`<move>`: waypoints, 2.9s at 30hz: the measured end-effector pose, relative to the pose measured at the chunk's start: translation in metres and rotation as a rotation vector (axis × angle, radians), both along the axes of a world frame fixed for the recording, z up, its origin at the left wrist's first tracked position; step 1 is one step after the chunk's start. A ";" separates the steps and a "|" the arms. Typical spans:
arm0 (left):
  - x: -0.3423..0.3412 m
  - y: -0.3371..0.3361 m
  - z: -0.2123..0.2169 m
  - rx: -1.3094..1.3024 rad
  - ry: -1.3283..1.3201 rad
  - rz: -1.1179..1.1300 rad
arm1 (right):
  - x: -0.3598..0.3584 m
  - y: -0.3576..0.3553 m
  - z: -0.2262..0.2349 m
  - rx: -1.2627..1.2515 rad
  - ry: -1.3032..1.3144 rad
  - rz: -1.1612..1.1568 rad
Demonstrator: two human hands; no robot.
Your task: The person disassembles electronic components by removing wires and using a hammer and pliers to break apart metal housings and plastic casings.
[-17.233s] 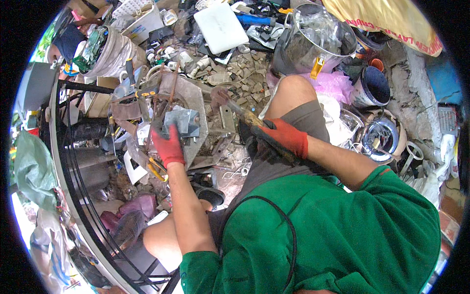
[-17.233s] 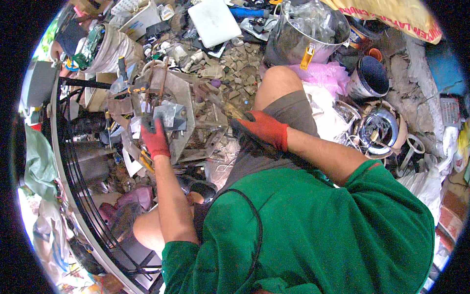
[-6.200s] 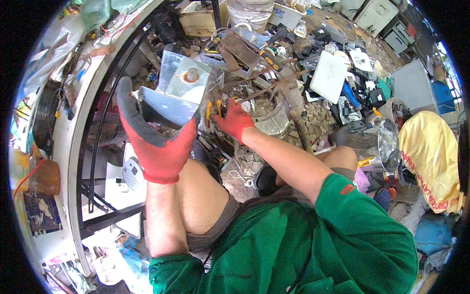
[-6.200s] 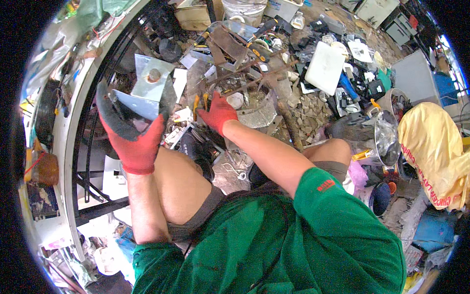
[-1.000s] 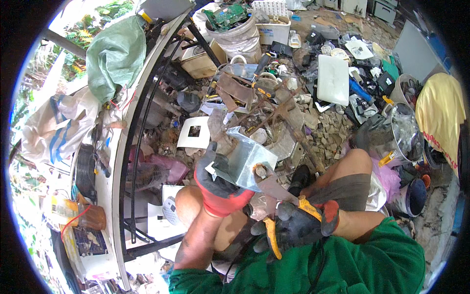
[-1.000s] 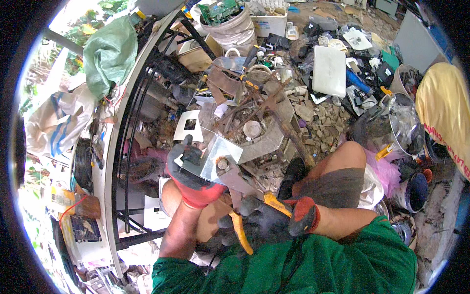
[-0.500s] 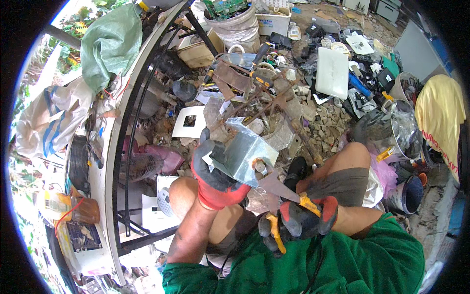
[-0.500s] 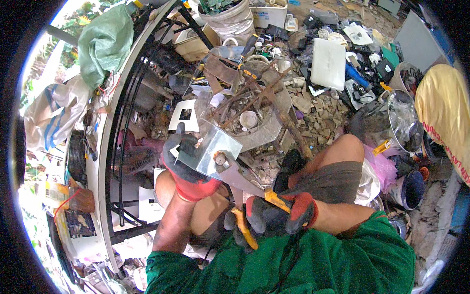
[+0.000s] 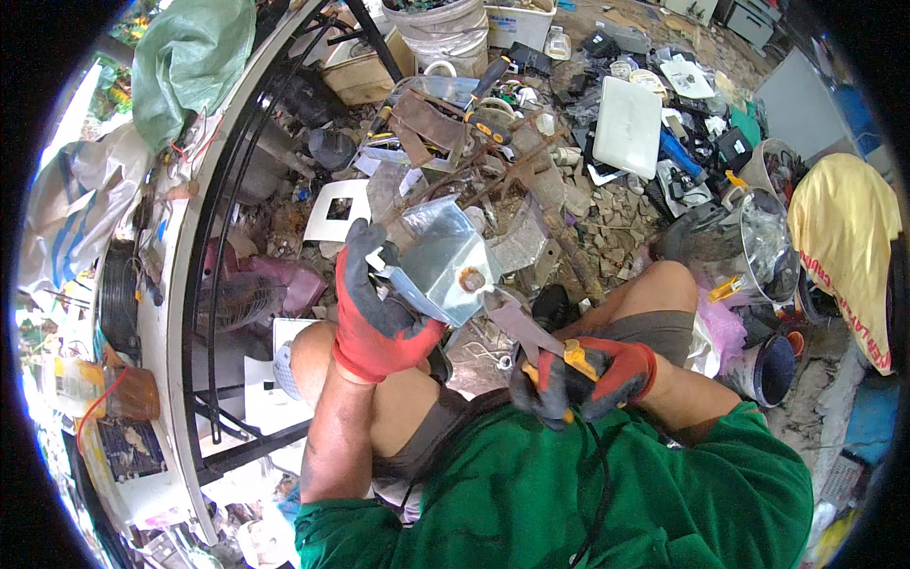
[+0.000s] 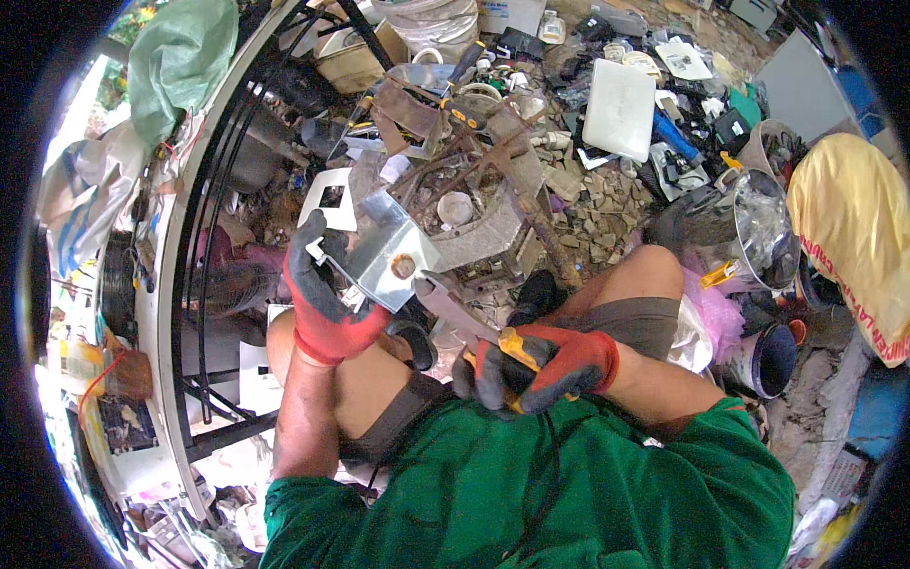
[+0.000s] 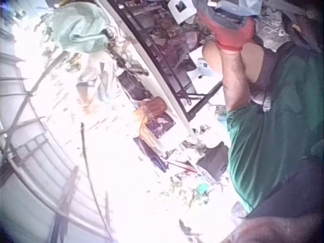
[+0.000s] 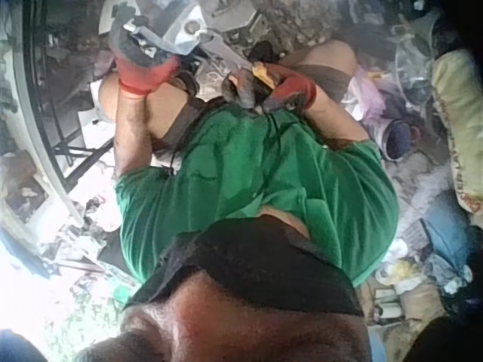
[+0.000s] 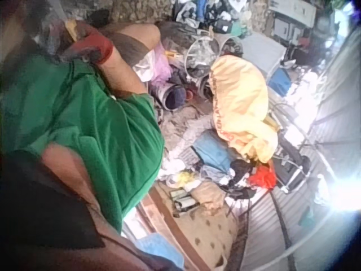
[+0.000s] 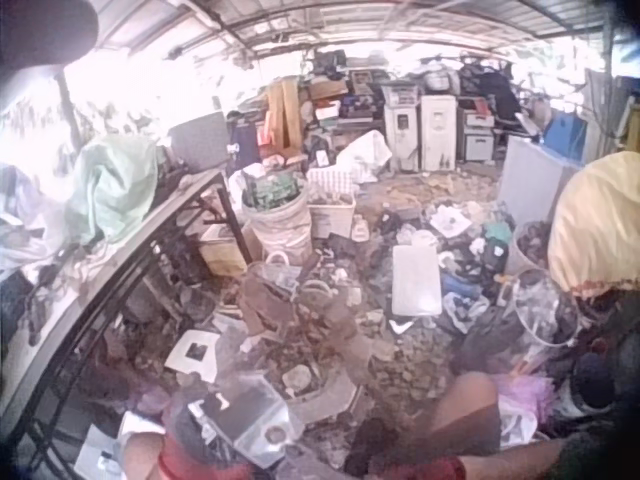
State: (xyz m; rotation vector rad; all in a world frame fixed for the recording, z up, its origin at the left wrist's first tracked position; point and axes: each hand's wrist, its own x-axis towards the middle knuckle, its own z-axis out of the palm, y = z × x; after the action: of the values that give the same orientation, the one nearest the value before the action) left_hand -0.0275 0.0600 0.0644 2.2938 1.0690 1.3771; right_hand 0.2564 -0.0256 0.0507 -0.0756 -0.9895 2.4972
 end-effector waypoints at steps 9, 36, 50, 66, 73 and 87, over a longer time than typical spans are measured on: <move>-0.008 0.009 0.021 -0.454 -0.153 0.156 | 0.018 0.002 -0.018 0.204 -0.385 -0.106; -0.017 0.018 0.002 -1.243 -1.155 -0.364 | -0.036 0.040 -0.159 0.363 -1.034 -0.713; -0.032 0.005 -0.016 -1.090 -1.436 -0.621 | -0.041 0.048 -0.202 0.435 -0.997 -0.753; 0.037 -0.038 0.018 -0.179 -0.104 -0.145 | -0.029 0.050 -0.238 0.503 -0.869 -0.862; 0.060 -0.074 0.156 0.703 0.793 -0.314 | -0.039 0.048 -0.236 0.519 -1.076 -0.858; -0.440 -0.484 0.467 -0.364 0.556 1.915 | -0.018 0.041 -0.186 -0.038 -0.844 -0.692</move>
State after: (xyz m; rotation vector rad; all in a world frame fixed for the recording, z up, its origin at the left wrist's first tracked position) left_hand -0.4679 -0.4244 0.5312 0.8209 3.5829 0.4421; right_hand 0.2382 0.0152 -0.1353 -1.3207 -0.9638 1.8039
